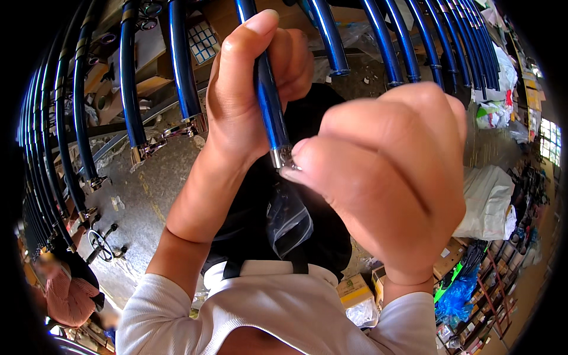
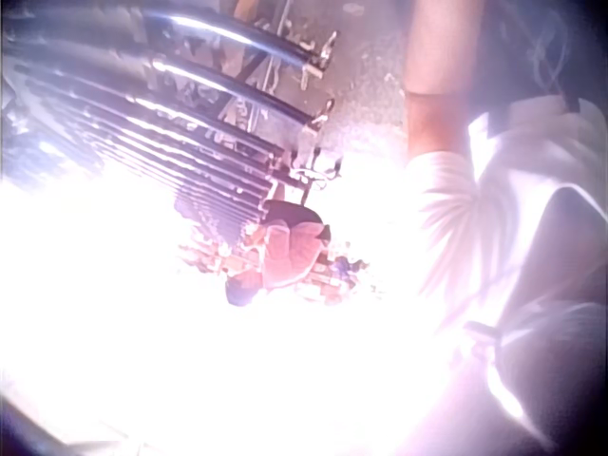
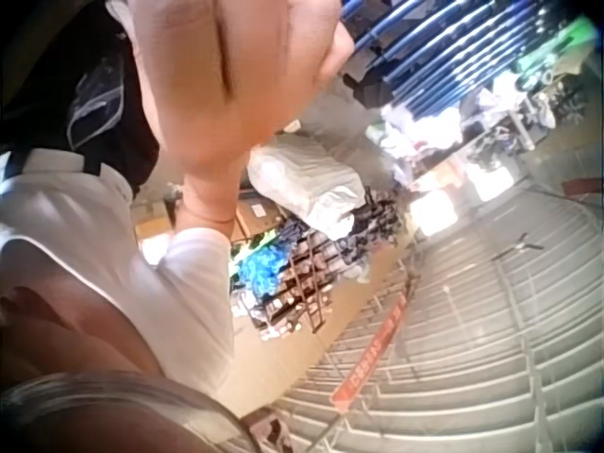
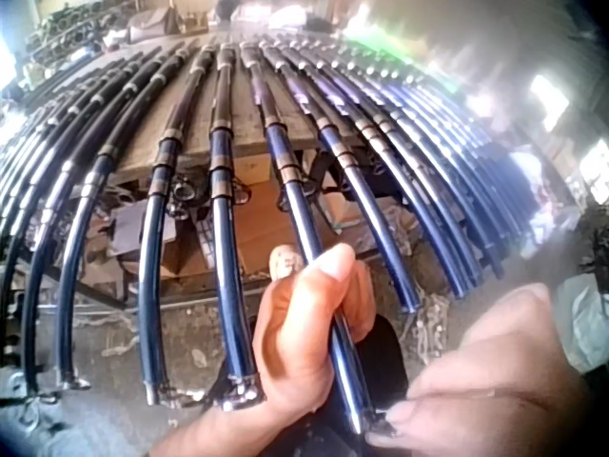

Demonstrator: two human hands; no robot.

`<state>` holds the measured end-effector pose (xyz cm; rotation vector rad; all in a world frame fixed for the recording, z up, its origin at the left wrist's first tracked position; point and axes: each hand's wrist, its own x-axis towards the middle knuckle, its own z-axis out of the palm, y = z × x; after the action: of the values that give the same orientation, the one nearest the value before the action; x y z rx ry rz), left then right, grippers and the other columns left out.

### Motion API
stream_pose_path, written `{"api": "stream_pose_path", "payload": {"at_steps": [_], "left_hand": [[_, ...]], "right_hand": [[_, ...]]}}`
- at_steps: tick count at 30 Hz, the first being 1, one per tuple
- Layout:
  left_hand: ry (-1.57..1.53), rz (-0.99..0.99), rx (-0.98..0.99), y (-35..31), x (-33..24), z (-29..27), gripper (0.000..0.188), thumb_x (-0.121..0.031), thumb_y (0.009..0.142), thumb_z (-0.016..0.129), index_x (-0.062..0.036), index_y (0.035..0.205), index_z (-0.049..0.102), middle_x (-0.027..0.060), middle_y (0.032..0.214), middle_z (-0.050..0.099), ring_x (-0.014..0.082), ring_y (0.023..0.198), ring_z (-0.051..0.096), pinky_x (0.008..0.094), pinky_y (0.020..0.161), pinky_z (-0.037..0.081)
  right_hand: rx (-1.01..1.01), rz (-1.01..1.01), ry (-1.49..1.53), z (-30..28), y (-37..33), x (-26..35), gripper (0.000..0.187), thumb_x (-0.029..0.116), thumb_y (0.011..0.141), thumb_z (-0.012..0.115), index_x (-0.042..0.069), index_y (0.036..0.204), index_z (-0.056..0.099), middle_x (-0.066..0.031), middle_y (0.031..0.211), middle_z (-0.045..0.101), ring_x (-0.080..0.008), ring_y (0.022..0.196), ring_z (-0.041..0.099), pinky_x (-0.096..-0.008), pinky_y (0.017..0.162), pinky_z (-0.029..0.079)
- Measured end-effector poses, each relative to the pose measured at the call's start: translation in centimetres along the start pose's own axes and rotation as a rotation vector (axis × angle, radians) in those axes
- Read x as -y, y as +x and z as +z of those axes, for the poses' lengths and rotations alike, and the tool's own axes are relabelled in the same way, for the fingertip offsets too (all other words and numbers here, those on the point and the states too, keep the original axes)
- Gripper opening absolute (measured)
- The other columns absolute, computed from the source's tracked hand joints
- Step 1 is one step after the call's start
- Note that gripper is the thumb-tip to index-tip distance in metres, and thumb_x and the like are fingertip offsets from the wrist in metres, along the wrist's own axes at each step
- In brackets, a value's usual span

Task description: The person attaches small metal clips to the ends of multiple blue fishing rods arranged on a rack. They pick up clips from a plastic bag, slide them onto the rod tips, and secure them. The person then moves to a table to handle a plastic bag and a white cloth.

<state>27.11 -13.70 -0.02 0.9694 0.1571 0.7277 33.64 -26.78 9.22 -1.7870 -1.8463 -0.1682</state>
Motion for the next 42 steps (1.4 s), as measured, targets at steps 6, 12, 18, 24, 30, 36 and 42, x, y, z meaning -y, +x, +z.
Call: {"api": "stream_pose_path", "payload": {"at_steps": [6, 12, 18, 24, 30, 36, 42], "left_hand": [[0.056, 0.051, -0.053, -0.2, 0.5, 0.1, 0.055, -0.039, 0.099, 0.044, -0.0025, 0.060, 0.055, 0.0002, 0.053, 0.044, 0.0093, 0.055, 0.041, 0.0287, 0.055, 0.031], [0.043, 0.216, -0.082, -0.1, 1.4, 0.9, 0.058, -0.044, 0.100, 0.042, -0.0028, 0.060, 0.052, 0.0004, 0.057, 0.044, 0.0093, 0.056, 0.041, 0.0290, 0.056, 0.031], [-0.136, -0.111, -0.044, 1.0, -0.7, 0.0, 0.055, -0.041, 0.102, 0.031, -0.0081, 0.058, 0.040, 0.0046, 0.053, 0.038, 0.0157, 0.052, 0.038, 0.0300, 0.051, 0.031], [-0.462, -0.275, -0.045, -0.9, 1.0, -1.2, 0.054, -0.051, 0.099, 0.038, -0.0079, 0.069, 0.045, 0.0032, 0.068, 0.042, 0.0125, 0.056, 0.035, 0.0258, 0.050, 0.028], [-0.479, -0.641, -0.327, -4.8, 2.5, 0.9, 0.045, -0.043, 0.099, 0.039, -0.0020, 0.100, 0.056, 0.0144, 0.112, 0.057, 0.0267, 0.102, 0.057, 0.0392, 0.098, 0.045], [-0.690, -0.581, -0.208, -5.7, 3.3, 1.0, 0.039, -0.039, 0.101, 0.043, -0.0025, 0.102, 0.057, 0.0159, 0.115, 0.061, 0.0305, 0.117, 0.056, 0.0423, 0.104, 0.043], [-0.702, -0.643, -0.249, -5.6, 4.2, 1.2, 0.036, -0.034, 0.102, 0.042, -0.0020, 0.100, 0.058, 0.0171, 0.113, 0.062, 0.0318, 0.120, 0.055, 0.0429, 0.104, 0.044]], "right_hand": [[-0.006, 0.047, -0.010, 0.5, 0.2, -0.2, 0.055, 0.017, 0.044, 0.089, 0.004, 0.089, 0.060, -0.0069, 0.084, 0.057, -0.0218, 0.076, 0.051, -0.0322, 0.068, 0.041], [-0.119, 0.134, 0.054, 1.3, 0.7, 0.2, 0.053, 0.009, 0.045, 0.089, 0.004, 0.085, 0.055, -0.0034, 0.079, 0.050, -0.0175, 0.073, 0.046, -0.0275, 0.065, 0.037], [-0.177, 0.301, 0.218, 2.6, 0.2, 0.1, 0.043, 0.005, 0.059, 0.089, 0.008, 0.084, 0.053, 0.0022, 0.079, 0.046, -0.0071, 0.067, 0.037, -0.0201, 0.059, 0.030], [-0.084, 0.489, 0.343, 2.1, -3.8, 0.8, 0.028, 0.012, 0.074, 0.080, 0.005, 0.088, 0.056, -0.0007, 0.078, 0.051, -0.0091, 0.065, 0.043, -0.0224, 0.055, 0.032], [0.052, 0.362, -0.046, 5.8, -5.1, 0.1, 0.038, 0.011, 0.070, 0.077, 0.006, 0.104, 0.063, -0.0076, 0.090, 0.058, -0.0281, 0.084, 0.061, -0.0383, 0.069, 0.050], [0.120, 0.343, -0.026, 6.3, -5.9, -0.4, 0.029, 0.006, 0.071, 0.074, 0.007, 0.098, 0.064, -0.0056, 0.091, 0.057, -0.0254, 0.078, 0.062, -0.0375, 0.065, 0.052], [0.107, 0.359, 0.082, 6.0, -5.2, -1.0, 0.021, 0.003, 0.074, 0.071, 0.006, 0.093, 0.062, -0.0063, 0.087, 0.057, -0.0259, 0.077, 0.063, -0.0367, 0.064, 0.052]]}}
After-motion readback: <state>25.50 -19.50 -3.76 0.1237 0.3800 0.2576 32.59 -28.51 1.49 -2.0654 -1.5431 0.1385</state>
